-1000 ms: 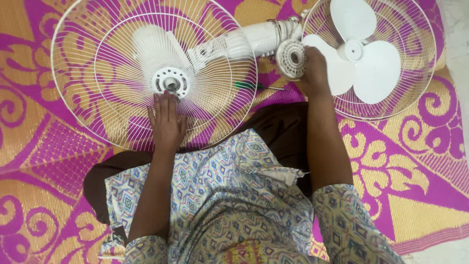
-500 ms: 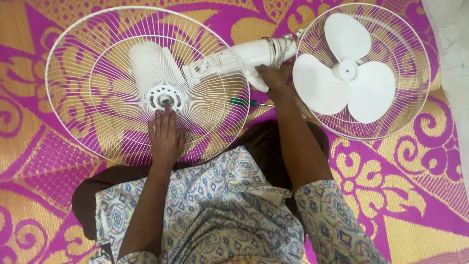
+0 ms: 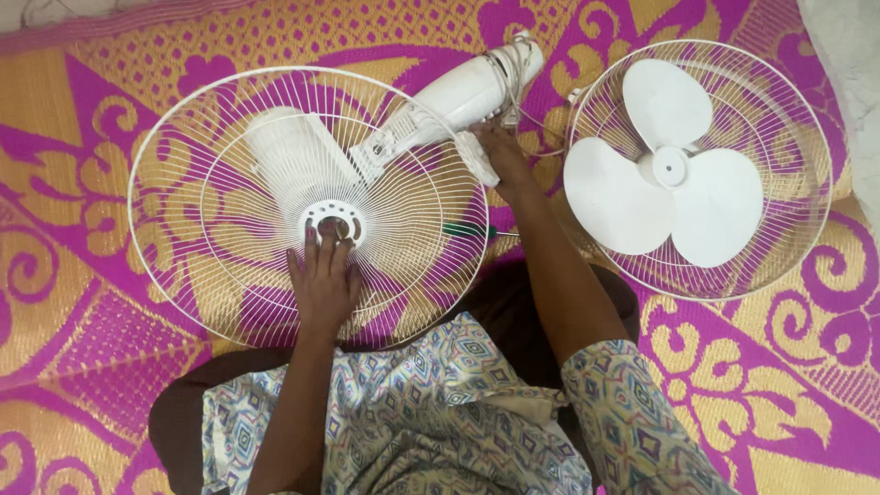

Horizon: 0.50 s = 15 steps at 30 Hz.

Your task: The person disassembles a white electric fan by removing the front grille, fan blades, and rear grille, then uses a screwdriver on the motor housing. The person does not reassemble the fan within the clip.

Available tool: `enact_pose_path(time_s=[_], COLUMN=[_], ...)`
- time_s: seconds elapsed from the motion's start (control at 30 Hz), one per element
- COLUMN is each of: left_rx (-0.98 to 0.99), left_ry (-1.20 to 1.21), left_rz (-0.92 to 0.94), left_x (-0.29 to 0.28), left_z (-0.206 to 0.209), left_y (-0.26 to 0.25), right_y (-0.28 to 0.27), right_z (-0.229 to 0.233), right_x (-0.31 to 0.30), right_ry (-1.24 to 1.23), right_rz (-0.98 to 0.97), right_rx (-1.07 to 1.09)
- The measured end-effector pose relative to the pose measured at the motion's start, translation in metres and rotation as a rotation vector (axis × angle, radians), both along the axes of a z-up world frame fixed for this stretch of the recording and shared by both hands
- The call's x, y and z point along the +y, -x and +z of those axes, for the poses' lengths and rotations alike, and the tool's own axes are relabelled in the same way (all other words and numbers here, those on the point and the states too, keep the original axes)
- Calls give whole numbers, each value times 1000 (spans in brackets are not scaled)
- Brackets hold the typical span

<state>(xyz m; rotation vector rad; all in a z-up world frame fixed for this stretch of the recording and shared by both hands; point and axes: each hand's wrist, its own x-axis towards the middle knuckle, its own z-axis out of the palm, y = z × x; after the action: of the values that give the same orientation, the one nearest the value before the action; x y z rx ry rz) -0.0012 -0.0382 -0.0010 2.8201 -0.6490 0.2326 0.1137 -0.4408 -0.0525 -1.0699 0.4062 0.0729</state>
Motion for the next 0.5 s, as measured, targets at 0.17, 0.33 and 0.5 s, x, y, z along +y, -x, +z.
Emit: enact_pose_path(time_s=[0.17, 0.33, 0.5], left_rx=[12, 27, 61], left_ry=[26, 78, 119], left_rz=[2, -2, -4], left_x=[1, 1, -2], left_z=[-1, 0, 3], left_y=[-3, 0, 7], right_y=[-13, 7, 54], right_z=[-7, 25, 83], right_x=[-9, -34, -50], right_ry=[231, 736, 1364], right_rz=[30, 5, 51], right_rx=[-6, -139, -217])
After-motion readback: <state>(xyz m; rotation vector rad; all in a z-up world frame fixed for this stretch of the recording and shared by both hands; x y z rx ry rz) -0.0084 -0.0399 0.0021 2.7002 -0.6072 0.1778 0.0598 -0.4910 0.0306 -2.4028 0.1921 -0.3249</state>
